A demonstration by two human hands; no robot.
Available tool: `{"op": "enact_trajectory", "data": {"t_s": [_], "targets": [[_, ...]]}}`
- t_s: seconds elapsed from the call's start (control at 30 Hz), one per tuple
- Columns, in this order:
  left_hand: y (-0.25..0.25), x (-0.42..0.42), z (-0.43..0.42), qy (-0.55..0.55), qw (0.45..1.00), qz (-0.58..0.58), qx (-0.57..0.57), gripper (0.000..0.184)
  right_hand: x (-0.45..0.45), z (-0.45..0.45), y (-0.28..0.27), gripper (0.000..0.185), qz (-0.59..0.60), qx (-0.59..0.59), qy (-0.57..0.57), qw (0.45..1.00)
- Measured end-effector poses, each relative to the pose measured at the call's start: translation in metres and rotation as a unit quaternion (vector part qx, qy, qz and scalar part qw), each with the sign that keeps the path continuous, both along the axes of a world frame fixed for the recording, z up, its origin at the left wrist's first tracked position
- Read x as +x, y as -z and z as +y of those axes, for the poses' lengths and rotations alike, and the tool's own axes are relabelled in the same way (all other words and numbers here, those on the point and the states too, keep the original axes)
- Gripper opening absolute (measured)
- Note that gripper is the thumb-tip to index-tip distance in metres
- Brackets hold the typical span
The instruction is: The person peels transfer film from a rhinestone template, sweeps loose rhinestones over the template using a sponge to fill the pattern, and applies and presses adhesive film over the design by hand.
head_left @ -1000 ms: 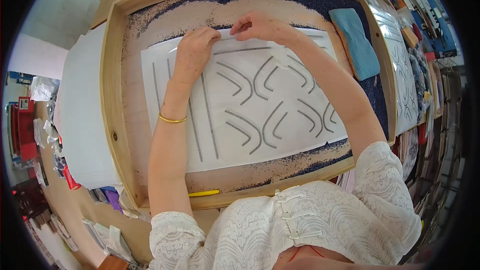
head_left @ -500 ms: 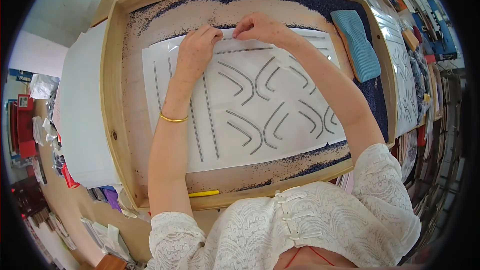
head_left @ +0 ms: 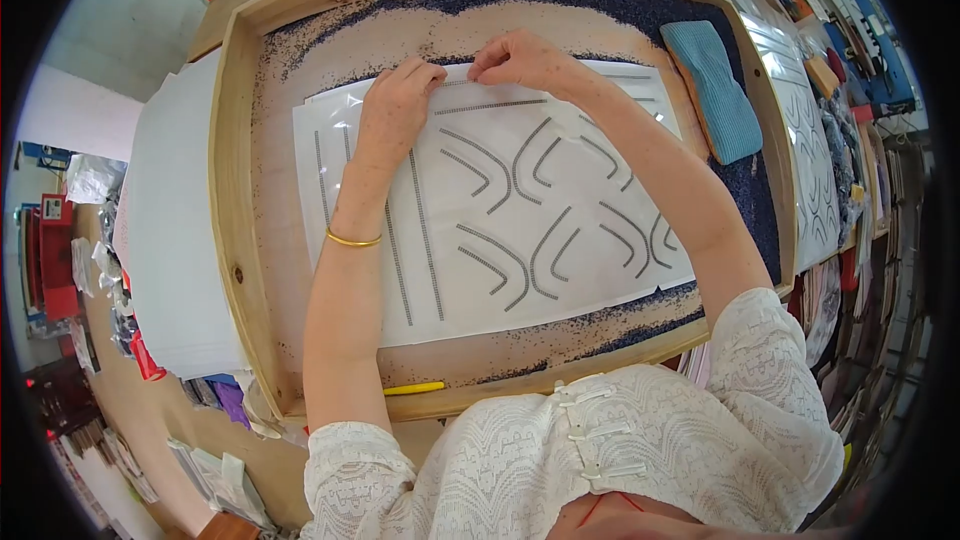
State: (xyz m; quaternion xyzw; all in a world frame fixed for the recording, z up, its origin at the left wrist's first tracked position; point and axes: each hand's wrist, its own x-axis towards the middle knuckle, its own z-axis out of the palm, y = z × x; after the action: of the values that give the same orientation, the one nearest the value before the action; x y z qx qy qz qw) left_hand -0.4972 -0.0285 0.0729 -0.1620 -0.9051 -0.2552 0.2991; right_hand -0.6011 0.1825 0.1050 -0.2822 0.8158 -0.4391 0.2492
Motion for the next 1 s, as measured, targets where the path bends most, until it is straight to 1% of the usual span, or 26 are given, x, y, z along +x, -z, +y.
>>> {"op": "enact_trajectory", "data": {"t_s": [0.13,0.23,0.33,0.4,0.43,0.5,0.53,0.57,0.63,0.67,0.73,0.77,0.8,0.83,0.87,0.9,0.93,0.97,1.0], "targets": [[0.000,0.000,0.000,0.003,1.000,0.004,-0.002,0.009,-0.003,0.010,-0.007,0.028,-0.017,0.011,0.023,1.000],[0.003,-0.001,-0.001,-0.006,1.000,0.001,-0.008,0.014,0.002,0.030,-0.022,0.029,0.038,0.016,0.047,0.998],[0.001,-0.001,-0.002,-0.016,0.999,0.021,-0.020,0.022,0.029,0.055,-0.067,0.026,0.074,-0.029,0.030,0.996],[-0.005,0.000,0.002,-0.025,0.999,0.026,-0.014,0.026,0.067,0.072,-0.118,0.025,0.070,-0.075,0.051,0.993],[-0.005,-0.001,0.003,-0.019,0.999,0.028,-0.017,0.027,0.087,0.083,-0.140,0.025,0.109,-0.136,0.015,0.985],[-0.004,-0.005,0.000,-0.007,0.999,0.037,-0.019,0.029,0.127,0.103,-0.188,0.025,0.214,-0.230,-0.055,0.948],[-0.008,-0.005,0.000,-0.006,0.999,0.036,-0.023,0.029,0.149,0.112,-0.212,0.025,0.276,-0.266,-0.086,0.920],[-0.013,-0.005,0.001,-0.003,0.999,0.038,-0.027,0.028,0.168,0.123,-0.233,0.025,0.337,-0.282,-0.113,0.891],[-0.024,0.001,0.004,-0.005,0.999,0.040,-0.036,0.029,0.192,0.154,-0.253,0.026,0.410,-0.277,-0.101,0.863],[-0.031,0.002,0.006,-0.005,0.998,0.049,-0.036,0.031,0.202,0.172,-0.259,0.026,0.446,-0.270,-0.078,0.850],[-0.043,-0.013,-0.001,0.037,0.987,0.140,-0.070,0.035,0.231,0.213,-0.280,0.026,0.514,-0.237,-0.019,0.824],[-0.066,-0.008,0.008,0.027,0.988,0.128,-0.080,0.037,0.243,0.238,-0.286,0.026,0.541,-0.233,0.032,0.807],[-0.103,0.012,0.030,0.030,0.986,0.130,-0.104,0.034,0.253,0.262,-0.287,0.026,0.558,-0.226,0.090,0.793],[-0.152,0.038,0.055,0.055,0.986,0.117,-0.106,0.033,0.268,0.284,-0.289,0.026,0.587,-0.208,0.137,0.770],[-0.162,0.037,0.055,0.094,0.994,0.063,-0.009,0.039,0.289,0.308,-0.296,0.026,0.625,-0.190,0.180,0.736],[-0.190,0.050,0.067,0.103,0.987,0.123,-0.022,0.041,0.307,0.332,-0.300,0.026,0.651,-0.176,0.230,0.701],[-0.207,0.053,0.072,0.168,0.966,0.190,0.049,0.045,0.324,0.356,-0.301,0.026,0.677,-0.166,0.275,0.662],[-0.229,0.062,0.083,0.173,0.951,0.239,0.087,0.051,0.342,0.379,-0.302,0.027,0.699,-0.154,0.314,0.624],[-0.256,0.082,0.098,0.173,0.935,0.285,0.124,0.061,0.360,0.397,-0.304,0.027,0.717,-0.142,0.348,0.587]]}}
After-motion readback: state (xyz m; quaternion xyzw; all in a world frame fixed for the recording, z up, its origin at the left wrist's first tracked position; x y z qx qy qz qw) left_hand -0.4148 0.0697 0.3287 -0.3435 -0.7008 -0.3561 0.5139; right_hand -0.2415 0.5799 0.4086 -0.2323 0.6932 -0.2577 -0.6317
